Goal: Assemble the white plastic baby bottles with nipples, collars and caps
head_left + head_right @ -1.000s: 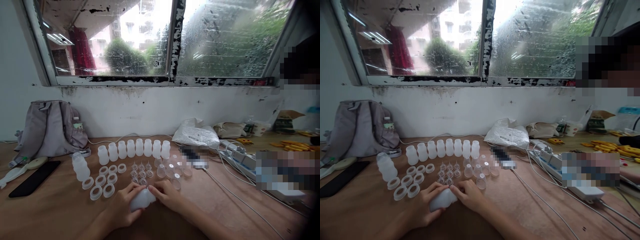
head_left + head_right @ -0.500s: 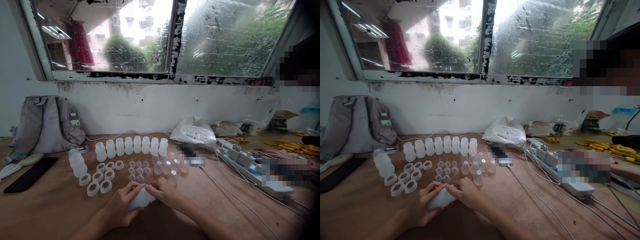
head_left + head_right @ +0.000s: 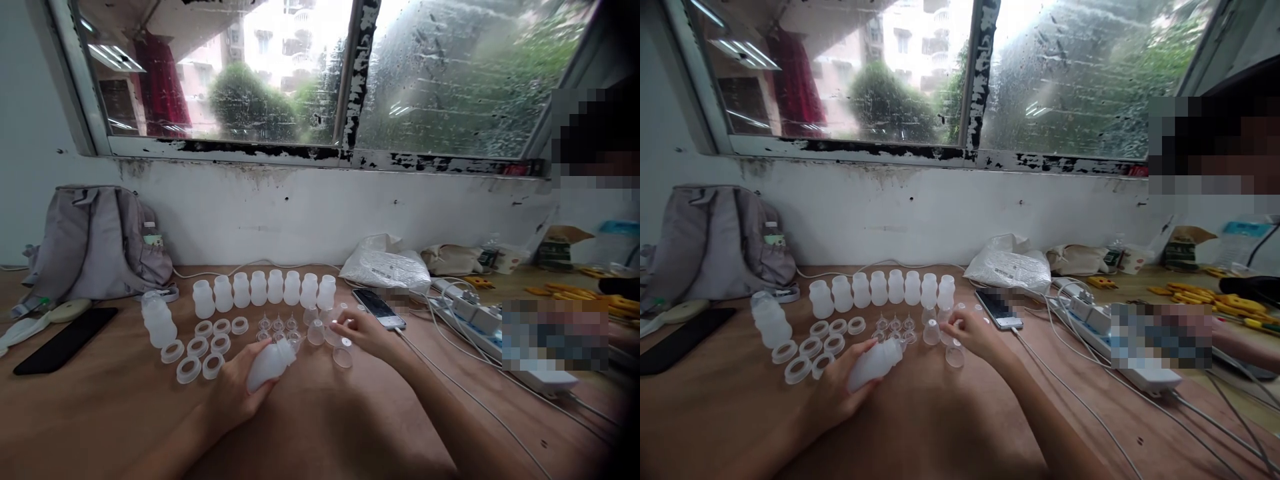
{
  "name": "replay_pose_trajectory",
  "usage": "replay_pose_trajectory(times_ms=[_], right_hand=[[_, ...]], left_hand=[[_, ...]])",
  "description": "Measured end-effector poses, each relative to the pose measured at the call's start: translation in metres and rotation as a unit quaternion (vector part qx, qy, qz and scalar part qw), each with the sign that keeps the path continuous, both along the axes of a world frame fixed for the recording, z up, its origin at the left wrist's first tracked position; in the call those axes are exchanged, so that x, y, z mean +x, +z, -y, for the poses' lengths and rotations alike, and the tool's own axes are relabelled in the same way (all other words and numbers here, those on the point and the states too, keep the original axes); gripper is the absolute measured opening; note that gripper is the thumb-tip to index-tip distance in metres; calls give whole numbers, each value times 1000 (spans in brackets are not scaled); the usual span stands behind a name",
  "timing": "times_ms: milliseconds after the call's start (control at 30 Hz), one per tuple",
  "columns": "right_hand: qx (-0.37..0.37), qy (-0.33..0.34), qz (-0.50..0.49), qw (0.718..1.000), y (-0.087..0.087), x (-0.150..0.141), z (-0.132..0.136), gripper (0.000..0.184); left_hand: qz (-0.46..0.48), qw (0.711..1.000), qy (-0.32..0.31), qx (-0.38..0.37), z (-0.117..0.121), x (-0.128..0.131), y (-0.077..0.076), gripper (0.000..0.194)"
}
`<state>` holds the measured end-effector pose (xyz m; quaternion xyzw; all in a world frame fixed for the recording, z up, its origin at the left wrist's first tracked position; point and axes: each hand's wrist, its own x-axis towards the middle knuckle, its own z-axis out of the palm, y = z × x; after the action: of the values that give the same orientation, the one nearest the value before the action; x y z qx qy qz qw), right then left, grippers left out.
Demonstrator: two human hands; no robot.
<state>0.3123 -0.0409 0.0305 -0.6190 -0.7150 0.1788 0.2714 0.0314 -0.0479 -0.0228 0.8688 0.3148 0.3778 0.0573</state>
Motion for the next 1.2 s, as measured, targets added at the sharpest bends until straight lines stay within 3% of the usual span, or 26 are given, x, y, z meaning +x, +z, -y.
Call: replay_pose_trajectory(times_ms=[33, 133, 233, 367, 500, 767, 1200], right_hand=[[-13, -22, 36, 999, 3, 8, 1, 36], [-96, -2, 104, 990, 5, 20, 4, 29], [-161, 30, 76, 984, 3, 20, 6, 29], [-129, 73, -115, 982, 3, 12, 2, 40], [-116, 103, -274, 949, 0, -2, 0, 44], [-167, 163, -291, 928, -22, -30, 3, 39], [-176, 181, -315, 915, -30, -36, 6, 32]], left_hand=[[10, 1000, 7, -23, 1, 0, 1, 45], [26, 997, 10, -74, 3, 2, 4, 37], [30, 995, -9, -92, 5, 4, 7, 35], [25, 994, -21, -109, 5, 4, 10, 34], [16, 993, -19, -120, 5, 4, 9, 34], [4, 994, -37, -107, 5, 2, 8, 36], [1, 994, -35, -106, 11, 4, 15, 32]])
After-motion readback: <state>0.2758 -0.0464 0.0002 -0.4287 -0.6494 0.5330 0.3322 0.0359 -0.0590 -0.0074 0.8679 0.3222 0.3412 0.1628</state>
